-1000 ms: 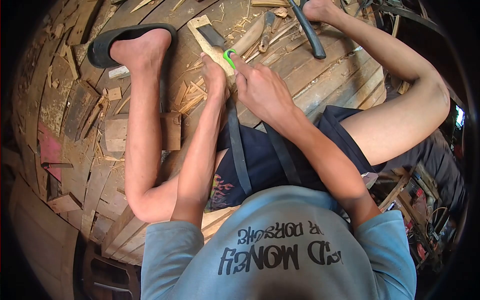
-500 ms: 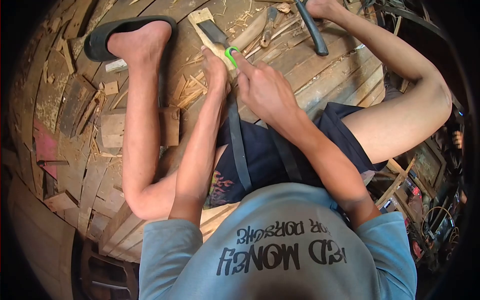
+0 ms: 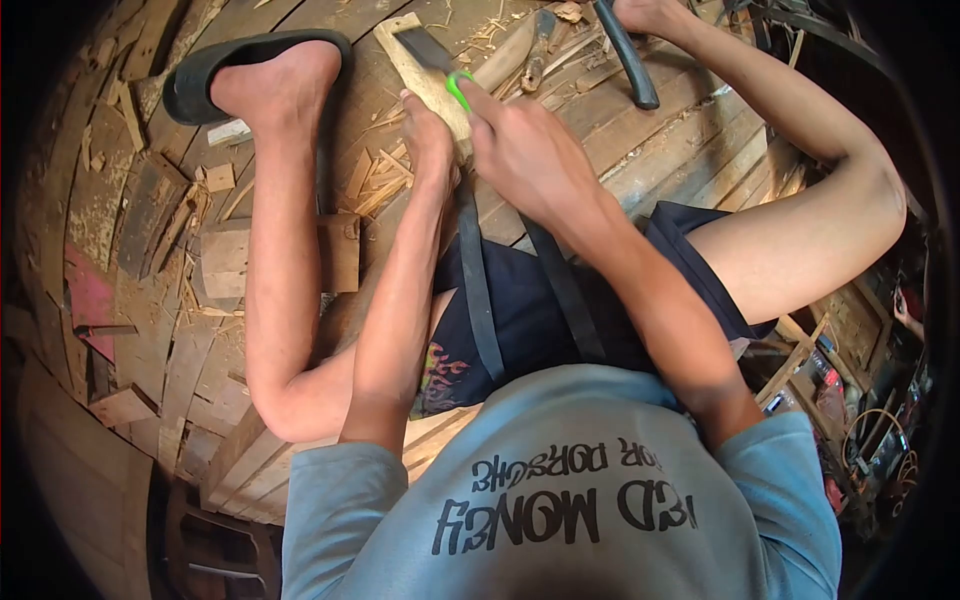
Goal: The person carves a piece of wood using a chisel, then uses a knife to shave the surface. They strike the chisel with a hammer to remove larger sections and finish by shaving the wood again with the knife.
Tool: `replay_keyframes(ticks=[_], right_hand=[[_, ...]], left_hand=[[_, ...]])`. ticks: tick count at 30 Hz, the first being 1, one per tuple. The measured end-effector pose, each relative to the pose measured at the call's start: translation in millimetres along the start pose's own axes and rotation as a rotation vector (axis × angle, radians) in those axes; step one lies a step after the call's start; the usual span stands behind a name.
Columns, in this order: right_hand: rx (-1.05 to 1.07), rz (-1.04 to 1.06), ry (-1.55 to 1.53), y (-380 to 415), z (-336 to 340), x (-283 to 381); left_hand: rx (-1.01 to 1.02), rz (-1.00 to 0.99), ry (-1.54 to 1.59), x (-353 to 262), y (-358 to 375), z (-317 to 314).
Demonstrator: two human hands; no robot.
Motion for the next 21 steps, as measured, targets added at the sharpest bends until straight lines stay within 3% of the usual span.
replay_keyframes(ticks=[7, 12, 16, 21], right_hand=[[0.09, -0.058, 0.012, 12.4, 8.4, 4.0], [0.077, -0.048, 0.071, 32.2, 2.8, 8.4], [0.125, -0.102, 0.1, 38.1, -4.5, 8.2], [0.088, -0.083, 0.039, 36.1, -3.1, 5.7]], left_hand=[[-0.005, 0.107, 0.009, -18.1, 32.7, -0.5], [-0.093, 0.052, 0.005, -1.9, 2.4, 2.1], [0.01, 0.107, 0.033, -5.3, 8.7, 1.1], [-0.055, 0.054, 0.015, 6.2, -15.1, 3.0]])
Point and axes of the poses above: each hand's wrist, its own y-axis away from the middle knuckle, its own z-axis out of the back of the hand, x = y × z, the point moved 4 cm from there along -y, towards the middle knuckle, and after that the axes turned 12 degrees about z, right-handed, at the moved point
